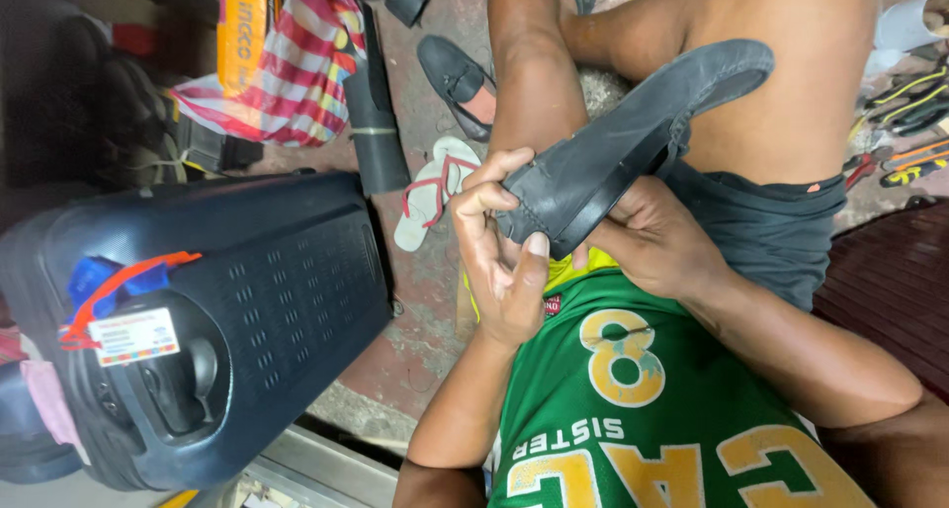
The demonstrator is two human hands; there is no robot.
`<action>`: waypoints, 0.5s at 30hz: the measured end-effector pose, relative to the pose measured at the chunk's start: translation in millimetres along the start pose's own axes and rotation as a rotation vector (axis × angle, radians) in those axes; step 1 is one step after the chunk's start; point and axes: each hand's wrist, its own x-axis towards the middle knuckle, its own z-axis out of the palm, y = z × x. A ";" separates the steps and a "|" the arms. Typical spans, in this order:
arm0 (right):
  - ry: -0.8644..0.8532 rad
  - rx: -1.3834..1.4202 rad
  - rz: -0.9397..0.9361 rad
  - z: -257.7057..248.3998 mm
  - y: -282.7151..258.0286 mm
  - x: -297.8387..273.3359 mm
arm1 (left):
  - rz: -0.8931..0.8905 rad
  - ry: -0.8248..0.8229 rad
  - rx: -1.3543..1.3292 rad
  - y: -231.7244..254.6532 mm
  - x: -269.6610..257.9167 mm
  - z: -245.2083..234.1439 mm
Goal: The person sits on the floor and sews a black slip-on shoe using a needle and thread. They repeatedly push the needle through the sole and pull the thread to stitch the shoe, adjusting the shoe's position as needed.
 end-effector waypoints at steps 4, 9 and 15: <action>0.010 0.008 -0.008 1.0 -0.5 4.9 | 0.047 -0.022 0.081 5.8 3.2 1.3; -0.012 0.074 -0.038 -4.1 2.8 2.9 | 0.069 -0.045 0.106 9.9 4.9 5.2; -0.011 0.414 -0.059 -4.9 11.8 -0.5 | 0.111 -0.064 0.167 13.4 3.8 7.6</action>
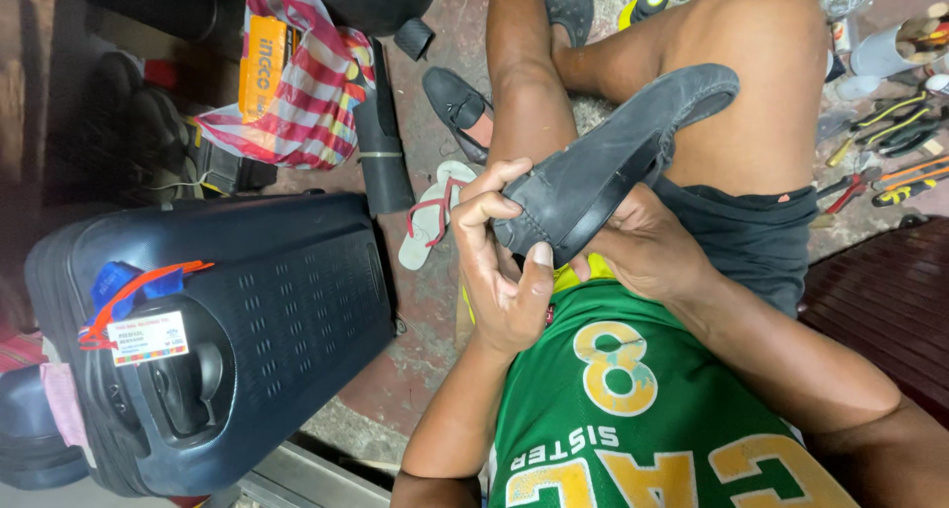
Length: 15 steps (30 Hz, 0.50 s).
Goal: The person sits on the floor and sews a black slip-on shoe using a needle and thread. They repeatedly push the needle through the sole and pull the thread to stitch the shoe, adjusting the shoe's position as needed.
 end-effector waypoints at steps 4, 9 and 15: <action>0.019 0.030 -0.001 -1.8 -2.6 1.8 | -0.014 -0.009 -0.025 2.0 0.9 3.2; 0.026 -0.004 -0.004 -1.5 -3.8 2.0 | 0.003 -0.014 0.027 2.2 4.6 3.2; 0.029 -0.050 -0.027 -0.9 -5.6 3.9 | -0.007 -0.034 0.004 2.2 7.3 3.7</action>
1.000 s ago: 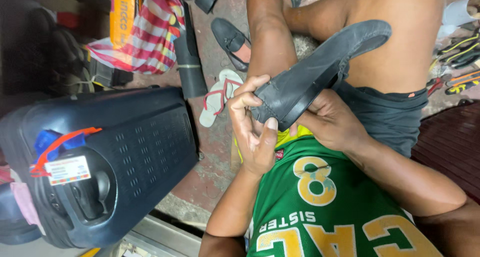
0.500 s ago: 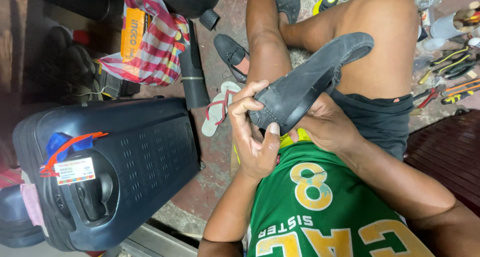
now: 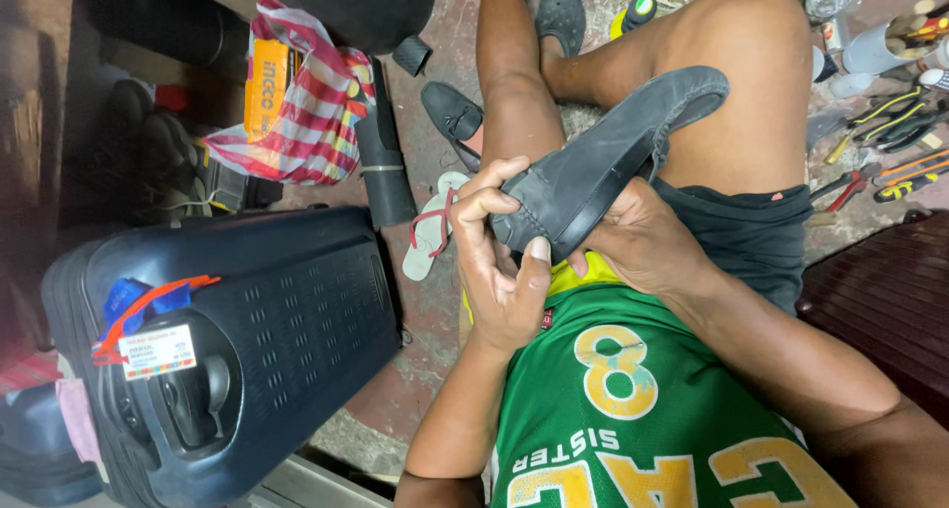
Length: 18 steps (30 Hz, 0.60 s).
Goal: The person sits on the floor and sews a black slip-on shoe using a needle and thread. They repeatedly push the needle through the sole and pull the thread to stitch the shoe, adjusting the shoe's position as needed.
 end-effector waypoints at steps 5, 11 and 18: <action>0.057 -0.074 0.003 2.5 1.0 2.2 | -0.009 -0.003 0.000 -2.0 1.8 -0.6; 0.087 -0.048 0.019 5.1 4.7 2.7 | -0.014 -0.003 -0.019 -3.4 2.0 -1.8; 0.066 -0.040 0.013 3.8 6.1 1.7 | 0.002 0.009 0.007 -3.9 2.7 -1.4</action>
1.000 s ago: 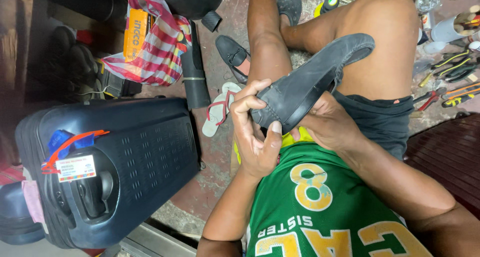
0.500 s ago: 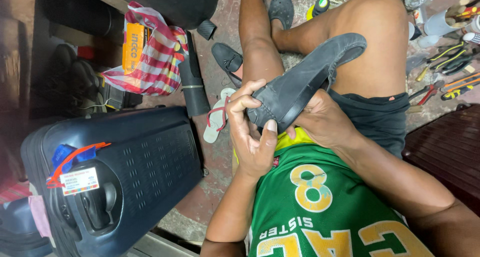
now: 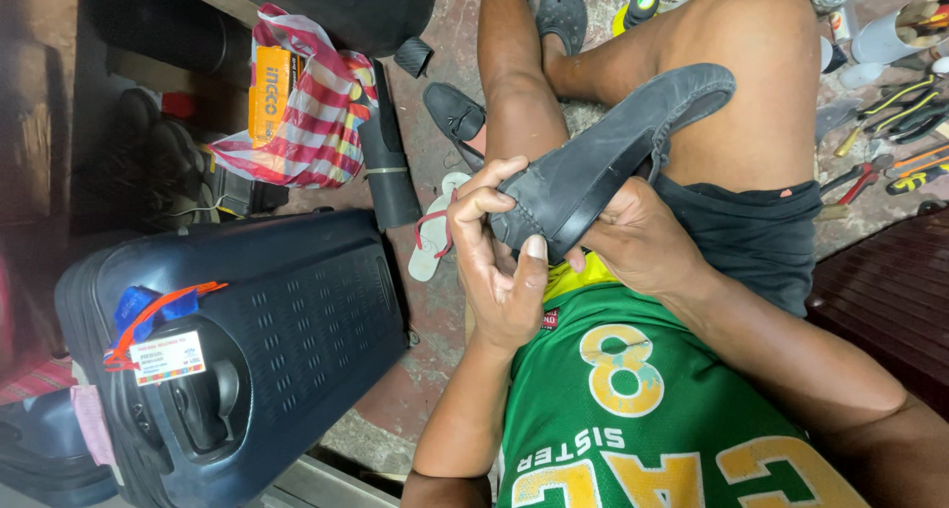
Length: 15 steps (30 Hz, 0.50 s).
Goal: The person sits on the floor and sews a black slip-on shoe using a needle and thread. They repeatedly push the needle through the sole and pull the thread to stitch the shoe, adjusting the shoe's position as needed.
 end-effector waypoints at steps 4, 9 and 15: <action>-0.040 -0.005 -0.001 -2.3 -3.3 -1.0 | -0.007 -0.005 0.013 0.4 -1.9 -0.2; -0.006 -0.059 0.035 -1.4 -5.7 -3.3 | -0.005 -0.010 0.023 -0.9 -2.7 -1.5; -0.020 -0.166 -0.002 -1.1 -6.1 -6.3 | -0.007 -0.013 0.000 -0.7 -3.6 -1.2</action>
